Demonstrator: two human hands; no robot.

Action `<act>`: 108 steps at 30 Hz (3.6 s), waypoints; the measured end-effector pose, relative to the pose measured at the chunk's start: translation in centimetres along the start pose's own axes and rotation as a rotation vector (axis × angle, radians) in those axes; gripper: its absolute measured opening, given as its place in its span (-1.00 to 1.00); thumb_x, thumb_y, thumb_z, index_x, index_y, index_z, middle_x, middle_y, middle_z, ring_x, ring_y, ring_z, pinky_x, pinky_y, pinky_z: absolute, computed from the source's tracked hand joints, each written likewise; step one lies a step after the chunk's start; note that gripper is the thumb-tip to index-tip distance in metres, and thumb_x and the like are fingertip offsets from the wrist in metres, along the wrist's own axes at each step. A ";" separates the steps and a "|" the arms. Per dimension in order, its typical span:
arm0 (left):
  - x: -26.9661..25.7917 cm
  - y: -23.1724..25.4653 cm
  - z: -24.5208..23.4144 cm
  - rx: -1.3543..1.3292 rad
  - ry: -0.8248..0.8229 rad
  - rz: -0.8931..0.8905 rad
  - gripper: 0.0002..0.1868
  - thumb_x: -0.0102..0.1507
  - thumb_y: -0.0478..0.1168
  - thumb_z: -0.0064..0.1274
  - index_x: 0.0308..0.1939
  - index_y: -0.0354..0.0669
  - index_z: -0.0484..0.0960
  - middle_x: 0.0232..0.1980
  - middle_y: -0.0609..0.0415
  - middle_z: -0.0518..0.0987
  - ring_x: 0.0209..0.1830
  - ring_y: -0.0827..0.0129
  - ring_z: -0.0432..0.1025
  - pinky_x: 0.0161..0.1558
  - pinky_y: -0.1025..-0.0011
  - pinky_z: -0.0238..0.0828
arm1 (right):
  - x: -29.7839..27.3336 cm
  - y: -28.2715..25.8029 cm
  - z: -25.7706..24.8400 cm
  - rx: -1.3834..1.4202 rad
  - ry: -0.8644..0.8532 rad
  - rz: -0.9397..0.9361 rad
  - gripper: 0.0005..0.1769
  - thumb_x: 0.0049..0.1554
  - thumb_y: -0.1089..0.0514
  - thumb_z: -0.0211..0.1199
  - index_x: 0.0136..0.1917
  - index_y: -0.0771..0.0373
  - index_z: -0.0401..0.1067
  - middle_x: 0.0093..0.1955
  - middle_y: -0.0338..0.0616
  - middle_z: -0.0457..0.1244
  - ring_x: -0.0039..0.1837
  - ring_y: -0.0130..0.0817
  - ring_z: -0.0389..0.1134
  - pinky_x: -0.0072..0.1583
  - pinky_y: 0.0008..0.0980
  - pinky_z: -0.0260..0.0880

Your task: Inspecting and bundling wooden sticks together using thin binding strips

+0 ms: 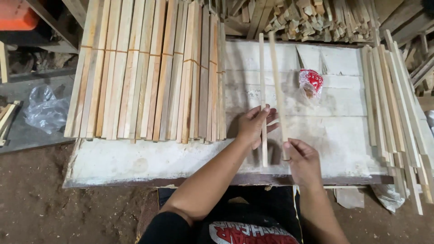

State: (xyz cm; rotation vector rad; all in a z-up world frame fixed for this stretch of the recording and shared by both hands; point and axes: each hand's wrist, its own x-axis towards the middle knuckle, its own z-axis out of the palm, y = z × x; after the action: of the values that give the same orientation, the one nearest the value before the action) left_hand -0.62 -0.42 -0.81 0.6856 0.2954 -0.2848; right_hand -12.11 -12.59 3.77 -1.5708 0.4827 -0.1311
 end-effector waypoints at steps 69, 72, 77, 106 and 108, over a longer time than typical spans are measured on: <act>0.1 2.8 -0.6 0.157 -0.164 0.035 -0.69 0.46 0.06 -0.17 -0.10 -0.08 0.44 -0.41 0.24 0.37 -0.66 0.55 0.11 -0.62 0.52 -0.04 | -2.7 5.5 -0.7 -0.528 -0.620 -0.255 0.23 -0.13 0.11 0.61 0.63 -0.07 -0.06 0.35 0.11 0.35 0.20 -0.26 0.54 0.30 -0.27 0.54; 0.2 3.2 -0.8 0.138 -0.178 0.049 -0.67 0.45 0.07 -0.15 -0.12 -0.10 0.47 -0.43 0.24 0.38 -0.67 0.57 0.11 -0.63 0.53 -0.03 | -2.2 5.4 -0.5 -0.502 -0.634 -0.234 0.20 -0.12 0.12 0.61 0.62 -0.15 -0.03 0.32 0.00 0.39 0.18 -0.34 0.54 0.30 -0.27 0.55; 0.2 3.4 -0.8 0.150 -0.207 0.080 -0.67 0.44 0.08 -0.14 -0.17 -0.09 0.46 -0.44 0.24 0.37 -0.67 0.58 0.09 -0.63 0.54 -0.06 | -1.8 5.5 -0.4 -0.506 -0.679 -0.320 0.21 -0.10 0.11 0.60 0.62 -0.08 -0.08 0.27 0.01 0.41 0.19 -0.31 0.53 0.28 -0.25 0.58; -0.5 1.9 1.4 0.459 -0.066 -0.070 -0.70 0.47 -0.01 -0.23 -0.10 -0.16 0.45 -0.47 0.16 0.30 -0.69 0.47 0.22 -0.79 0.57 0.09 | 26.3 4.4 -3.8 -1.135 0.132 -0.946 -0.71 0.26 0.31 0.20 0.24 0.34 0.30 0.26 -0.04 0.12 0.41 -0.15 0.17 0.43 -0.51 0.07; -1.2 2.4 1.6 0.436 -0.067 -0.073 -0.71 0.45 -0.04 -0.20 -0.07 -0.20 0.45 -0.47 0.16 0.28 -0.64 0.51 0.22 -0.75 0.61 0.08 | 25.1 4.1 -4.4 -1.016 0.266 -1.066 -0.95 0.24 0.22 0.35 -0.10 0.14 0.59 0.39 -0.20 0.13 0.34 -0.34 0.32 0.35 -0.49 0.38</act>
State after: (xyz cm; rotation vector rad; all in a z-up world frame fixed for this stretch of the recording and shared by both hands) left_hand -0.59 0.50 2.20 1.0941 0.1949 -0.4476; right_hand 7.97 -26.18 -5.25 -2.6976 -0.2110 -1.0434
